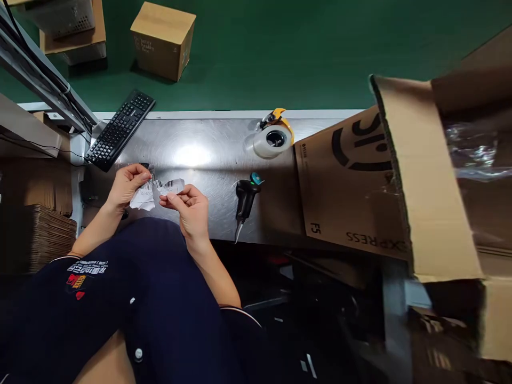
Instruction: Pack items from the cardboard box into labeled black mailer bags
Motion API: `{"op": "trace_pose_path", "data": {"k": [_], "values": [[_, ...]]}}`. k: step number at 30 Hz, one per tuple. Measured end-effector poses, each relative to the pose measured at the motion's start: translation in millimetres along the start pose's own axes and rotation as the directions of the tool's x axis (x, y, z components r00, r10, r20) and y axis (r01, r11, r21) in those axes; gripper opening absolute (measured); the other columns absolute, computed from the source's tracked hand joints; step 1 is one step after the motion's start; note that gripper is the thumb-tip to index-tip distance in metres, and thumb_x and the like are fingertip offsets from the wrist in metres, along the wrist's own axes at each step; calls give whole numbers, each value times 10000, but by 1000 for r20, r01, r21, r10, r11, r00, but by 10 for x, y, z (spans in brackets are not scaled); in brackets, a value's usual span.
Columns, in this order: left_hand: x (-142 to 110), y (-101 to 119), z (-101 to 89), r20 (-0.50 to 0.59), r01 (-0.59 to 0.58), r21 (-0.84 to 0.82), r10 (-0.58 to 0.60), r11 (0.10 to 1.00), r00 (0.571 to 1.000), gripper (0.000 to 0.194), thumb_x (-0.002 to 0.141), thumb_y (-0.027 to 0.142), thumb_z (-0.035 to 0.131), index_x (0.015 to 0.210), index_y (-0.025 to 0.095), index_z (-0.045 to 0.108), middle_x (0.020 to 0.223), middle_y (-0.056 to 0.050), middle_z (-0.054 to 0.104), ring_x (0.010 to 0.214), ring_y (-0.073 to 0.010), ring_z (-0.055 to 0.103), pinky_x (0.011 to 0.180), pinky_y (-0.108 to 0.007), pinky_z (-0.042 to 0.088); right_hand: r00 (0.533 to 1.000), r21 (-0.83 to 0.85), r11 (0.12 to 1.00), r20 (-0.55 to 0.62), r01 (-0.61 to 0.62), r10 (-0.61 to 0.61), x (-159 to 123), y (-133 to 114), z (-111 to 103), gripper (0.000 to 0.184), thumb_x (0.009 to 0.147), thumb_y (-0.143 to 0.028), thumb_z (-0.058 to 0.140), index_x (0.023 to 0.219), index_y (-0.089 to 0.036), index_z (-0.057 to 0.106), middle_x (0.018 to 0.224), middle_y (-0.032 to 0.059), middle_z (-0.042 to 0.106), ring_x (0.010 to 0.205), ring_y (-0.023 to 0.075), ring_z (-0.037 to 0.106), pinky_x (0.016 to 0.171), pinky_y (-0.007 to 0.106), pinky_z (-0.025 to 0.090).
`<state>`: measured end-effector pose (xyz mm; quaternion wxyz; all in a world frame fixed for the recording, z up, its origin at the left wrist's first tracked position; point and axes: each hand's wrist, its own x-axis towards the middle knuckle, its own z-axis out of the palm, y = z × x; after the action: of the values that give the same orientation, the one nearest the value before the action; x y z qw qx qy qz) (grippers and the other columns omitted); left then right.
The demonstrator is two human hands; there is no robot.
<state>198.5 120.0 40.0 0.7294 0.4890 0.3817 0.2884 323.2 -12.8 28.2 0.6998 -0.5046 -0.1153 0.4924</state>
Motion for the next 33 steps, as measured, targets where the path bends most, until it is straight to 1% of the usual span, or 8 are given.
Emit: {"op": "trace_pose_path", "data": {"k": [2, 5, 9, 15, 21, 27, 33], "values": [[0, -22, 1, -18, -16, -7, 16, 1000, 1000, 586, 571, 671, 990, 684, 176, 698, 570, 34, 620, 481, -90, 501, 474, -226, 371, 1000, 12, 1000, 1, -1, 1, -19, 21, 27, 504, 660, -496, 1030, 785, -239, 616, 664, -61, 725, 702, 194, 800, 719, 333, 719], [0, -44, 5, -34, -47, -11, 47, 999, 998, 561, 606, 653, 984, 686, 178, 697, 568, 33, 616, 485, -96, 522, 475, -231, 391, 1000, 26, 1000, 3, -4, 4, -31, 57, 59, 449, 682, -477, 1013, 807, -235, 656, 707, -49, 737, 717, 178, 789, 735, 319, 705], [-6, -67, 19, -68, -86, -13, 85, 996, 994, 521, 643, 608, 985, 698, 180, 693, 578, 35, 607, 495, -103, 541, 471, -233, 404, 1000, 29, 1000, 10, -1, 1, -25, 94, 90, 381, 726, -459, 973, 804, -237, 673, 723, -34, 739, 737, 180, 770, 768, 341, 686], [-23, -77, 43, -118, -142, -52, 135, 989, 984, 553, 614, 642, 996, 692, 175, 708, 599, 26, 629, 500, -89, 520, 475, -222, 405, 998, 12, 998, -6, 61, -61, -12, 115, 126, 298, 759, -409, 934, 801, -240, 692, 760, -37, 736, 744, 148, 708, 800, 312, 614], [-44, -98, 58, -156, -167, -65, 156, 984, 975, 524, 642, 626, 992, 699, 185, 714, 594, 35, 607, 498, -84, 496, 477, -222, 385, 993, -37, 993, -42, 109, -110, -13, 148, 137, 347, 758, -424, 933, 776, -254, 632, 752, -48, 695, 753, 159, 689, 793, 322, 594], [-51, -139, 77, -217, -185, -54, 170, 981, 961, 508, 646, 600, 997, 701, 186, 709, 601, 40, 612, 512, -85, 505, 484, -220, 391, 990, -53, 991, -71, 121, -125, -18, 172, 154, 382, 730, -461, 950, 780, -255, 633, 746, -45, 688, 745, 167, 678, 774, 332, 596], [-57, -141, 109, -232, -207, -52, 189, 977, 954, 569, 619, 679, 985, 696, 190, 704, 591, 45, 610, 508, -90, 521, 477, -223, 401, 986, -52, 990, -95, 133, -138, -21, 184, 183, 364, 718, -437, 953, 781, -253, 645, 755, -45, 690, 742, 158, 653, 761, 315, 579]]}}
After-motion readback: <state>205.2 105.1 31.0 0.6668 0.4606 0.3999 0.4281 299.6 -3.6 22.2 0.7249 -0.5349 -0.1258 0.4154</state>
